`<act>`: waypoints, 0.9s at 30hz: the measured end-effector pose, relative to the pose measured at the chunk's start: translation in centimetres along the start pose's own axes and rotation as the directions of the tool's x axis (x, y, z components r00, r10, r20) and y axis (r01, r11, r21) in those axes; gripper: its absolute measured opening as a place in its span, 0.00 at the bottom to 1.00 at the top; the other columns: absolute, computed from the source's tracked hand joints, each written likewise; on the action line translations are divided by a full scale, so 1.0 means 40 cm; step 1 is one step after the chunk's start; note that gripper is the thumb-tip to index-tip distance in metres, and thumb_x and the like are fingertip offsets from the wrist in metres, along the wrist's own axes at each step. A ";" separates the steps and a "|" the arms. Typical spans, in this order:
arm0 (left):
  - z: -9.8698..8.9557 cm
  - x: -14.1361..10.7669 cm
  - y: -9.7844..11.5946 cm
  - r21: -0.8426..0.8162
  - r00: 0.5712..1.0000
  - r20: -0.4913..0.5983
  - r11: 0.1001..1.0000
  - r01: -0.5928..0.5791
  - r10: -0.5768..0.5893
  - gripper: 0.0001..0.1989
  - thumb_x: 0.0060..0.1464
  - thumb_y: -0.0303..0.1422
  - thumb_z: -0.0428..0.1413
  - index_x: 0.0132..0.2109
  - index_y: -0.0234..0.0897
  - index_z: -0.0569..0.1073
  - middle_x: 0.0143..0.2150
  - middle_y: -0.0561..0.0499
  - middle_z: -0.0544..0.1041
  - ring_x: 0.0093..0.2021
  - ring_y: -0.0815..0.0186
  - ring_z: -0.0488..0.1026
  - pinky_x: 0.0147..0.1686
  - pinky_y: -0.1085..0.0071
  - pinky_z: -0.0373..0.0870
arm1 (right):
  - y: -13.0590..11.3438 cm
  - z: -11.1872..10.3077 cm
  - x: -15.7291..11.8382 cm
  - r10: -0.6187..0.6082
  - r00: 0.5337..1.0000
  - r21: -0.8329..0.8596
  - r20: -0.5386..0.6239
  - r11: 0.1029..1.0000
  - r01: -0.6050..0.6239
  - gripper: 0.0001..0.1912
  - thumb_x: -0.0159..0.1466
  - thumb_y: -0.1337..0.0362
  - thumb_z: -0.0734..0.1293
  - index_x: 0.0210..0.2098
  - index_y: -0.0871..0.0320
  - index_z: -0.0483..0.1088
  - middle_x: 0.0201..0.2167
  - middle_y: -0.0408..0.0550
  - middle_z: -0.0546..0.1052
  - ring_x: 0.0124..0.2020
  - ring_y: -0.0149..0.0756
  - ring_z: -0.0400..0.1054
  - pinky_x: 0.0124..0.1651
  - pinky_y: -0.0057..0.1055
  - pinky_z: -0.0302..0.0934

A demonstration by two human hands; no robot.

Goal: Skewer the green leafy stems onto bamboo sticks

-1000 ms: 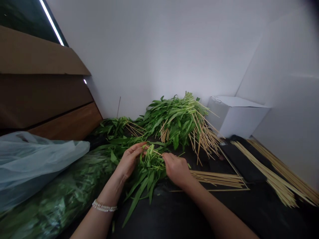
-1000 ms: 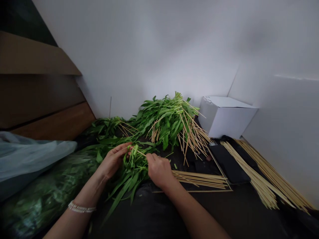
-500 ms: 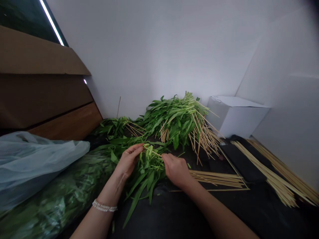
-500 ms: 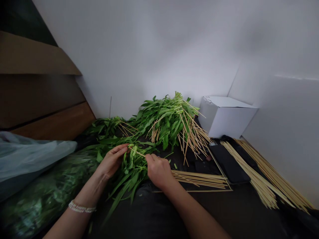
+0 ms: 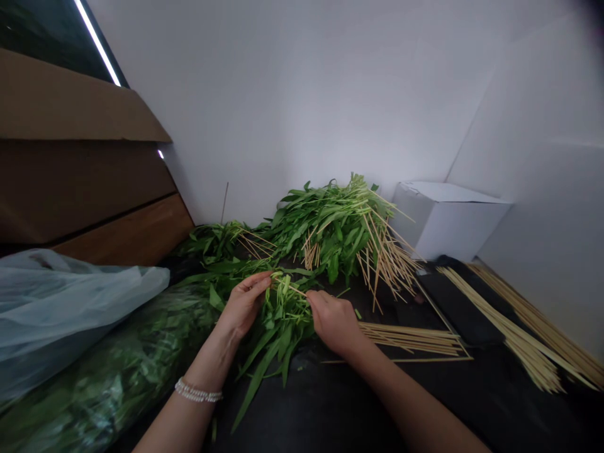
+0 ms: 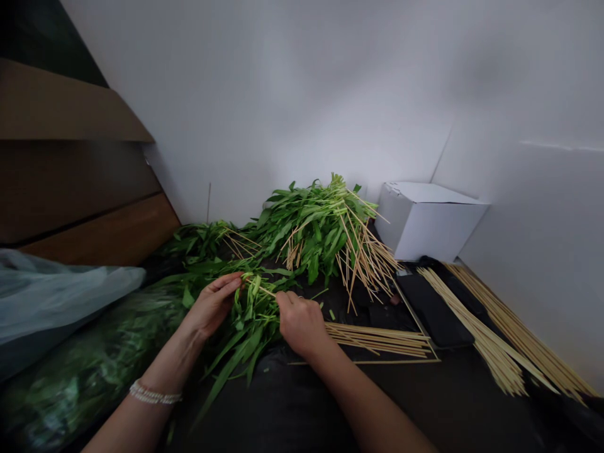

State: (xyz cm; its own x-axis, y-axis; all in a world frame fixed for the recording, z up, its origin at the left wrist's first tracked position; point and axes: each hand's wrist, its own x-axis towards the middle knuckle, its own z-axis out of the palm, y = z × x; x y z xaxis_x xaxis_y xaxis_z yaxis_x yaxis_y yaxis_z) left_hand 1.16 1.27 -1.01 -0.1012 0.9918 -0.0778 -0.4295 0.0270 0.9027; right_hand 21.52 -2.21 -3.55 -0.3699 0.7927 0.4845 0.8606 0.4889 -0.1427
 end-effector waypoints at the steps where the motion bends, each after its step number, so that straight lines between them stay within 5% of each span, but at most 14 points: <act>1: 0.000 0.000 0.000 -0.001 1.000 0.001 1.000 -0.002 0.002 0.19 0.31 0.29 0.72 0.36 0.34 0.81 0.31 0.50 0.82 0.29 0.72 0.76 0.34 0.78 0.71 | 0.000 0.001 0.000 -0.002 1.000 -0.001 -0.005 1.000 0.002 0.12 0.70 0.68 0.55 0.42 0.56 0.69 0.32 0.43 0.74 0.31 0.31 0.69 0.31 0.27 0.51; 27: -0.002 0.004 -0.006 0.023 0.999 -0.020 0.999 -0.027 0.028 0.20 0.30 0.30 0.73 0.36 0.34 0.81 0.30 0.50 0.82 0.29 0.71 0.75 0.34 0.76 0.71 | -0.004 -0.004 0.000 0.010 1.000 0.007 0.021 1.000 -0.010 0.12 0.69 0.69 0.55 0.43 0.56 0.70 0.32 0.44 0.75 0.31 0.31 0.69 0.31 0.26 0.53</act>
State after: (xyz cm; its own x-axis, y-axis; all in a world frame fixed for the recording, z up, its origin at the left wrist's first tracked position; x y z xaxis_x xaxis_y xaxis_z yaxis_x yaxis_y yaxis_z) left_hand 1.16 1.41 -1.28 -0.1307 0.9896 -0.0609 -0.4058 0.0026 0.9140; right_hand 21.42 -2.35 -3.38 -0.3691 0.8050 0.4645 0.8617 0.4836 -0.1536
